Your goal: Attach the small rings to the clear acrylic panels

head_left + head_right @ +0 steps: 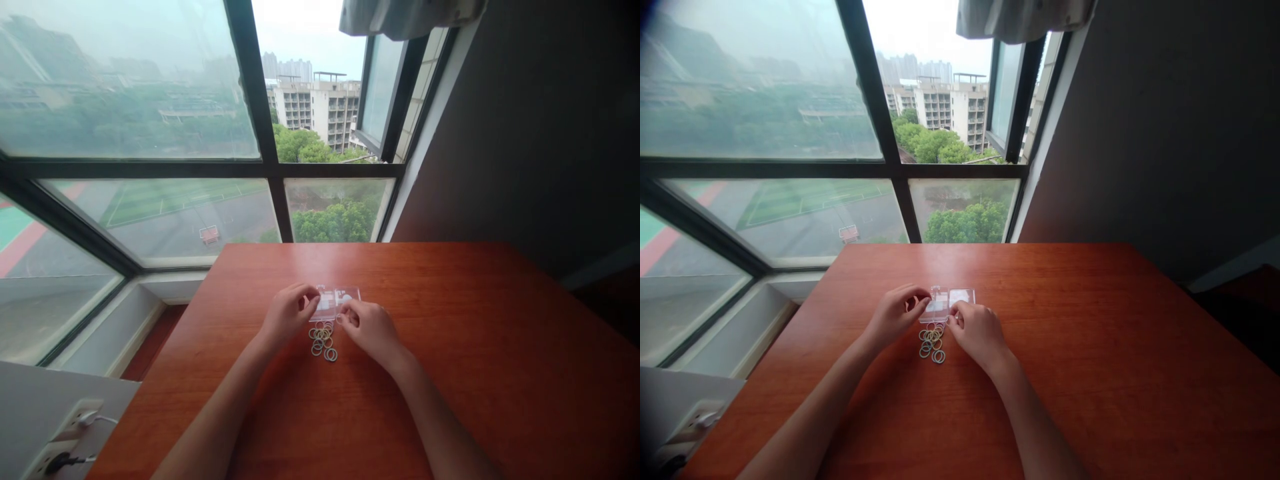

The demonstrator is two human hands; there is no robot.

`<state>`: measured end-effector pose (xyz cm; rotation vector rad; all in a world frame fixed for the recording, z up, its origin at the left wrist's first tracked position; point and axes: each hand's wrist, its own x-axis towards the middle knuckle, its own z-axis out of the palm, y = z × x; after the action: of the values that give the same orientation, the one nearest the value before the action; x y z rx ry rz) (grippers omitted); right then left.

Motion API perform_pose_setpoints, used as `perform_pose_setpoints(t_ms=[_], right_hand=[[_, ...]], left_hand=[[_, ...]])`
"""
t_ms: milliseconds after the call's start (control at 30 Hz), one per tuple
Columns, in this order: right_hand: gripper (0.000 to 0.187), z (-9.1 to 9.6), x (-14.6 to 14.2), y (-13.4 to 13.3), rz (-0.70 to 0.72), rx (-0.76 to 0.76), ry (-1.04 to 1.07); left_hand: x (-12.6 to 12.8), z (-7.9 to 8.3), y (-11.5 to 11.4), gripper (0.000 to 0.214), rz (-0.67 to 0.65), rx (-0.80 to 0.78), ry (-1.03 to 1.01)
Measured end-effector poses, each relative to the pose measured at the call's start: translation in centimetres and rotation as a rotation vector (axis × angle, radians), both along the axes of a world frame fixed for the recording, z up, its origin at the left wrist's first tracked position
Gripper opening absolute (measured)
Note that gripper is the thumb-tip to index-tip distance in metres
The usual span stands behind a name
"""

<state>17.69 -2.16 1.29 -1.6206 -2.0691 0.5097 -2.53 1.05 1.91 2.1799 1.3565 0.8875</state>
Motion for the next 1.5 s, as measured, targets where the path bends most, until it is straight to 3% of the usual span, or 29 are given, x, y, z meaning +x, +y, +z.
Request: perform_pose_setpoints(t_ms=[233, 767, 1067, 1167, 1333, 1500], right_hand=[[0.010, -0.3, 0.0, 0.0, -0.006, 0.133, 0.181], [0.010, -0.6, -0.3, -0.1, 0.021, 0.195, 0.192], [0.010, -0.4, -0.4, -0.1, 0.016, 0.200, 0.176], [0.011, -0.3, -0.4, -0.1, 0.029, 0.172, 0.150], [0.011, -0.1, -0.7, -0.2, 0.091, 0.080, 0.048], [0.017, -0.2, -0.9, -0.5, 0.186, 0.012, -0.044]], left_hand=[[1.8, 0.8, -1.3, 0.012, -0.143, -0.091, -0.110], [1.9, 0.2, -1.1, 0.009, -0.112, -0.131, -0.108], [1.9, 0.3, -1.2, 0.011, -0.160, -0.140, -0.116], [1.5, 0.1, -0.9, 0.011, -0.110, -0.078, -0.093], [0.0, -0.4, 0.1, 0.012, 0.105, 0.102, 0.059], [-0.9, -1.0, 0.7, 0.014, 0.168, 0.092, 0.142]])
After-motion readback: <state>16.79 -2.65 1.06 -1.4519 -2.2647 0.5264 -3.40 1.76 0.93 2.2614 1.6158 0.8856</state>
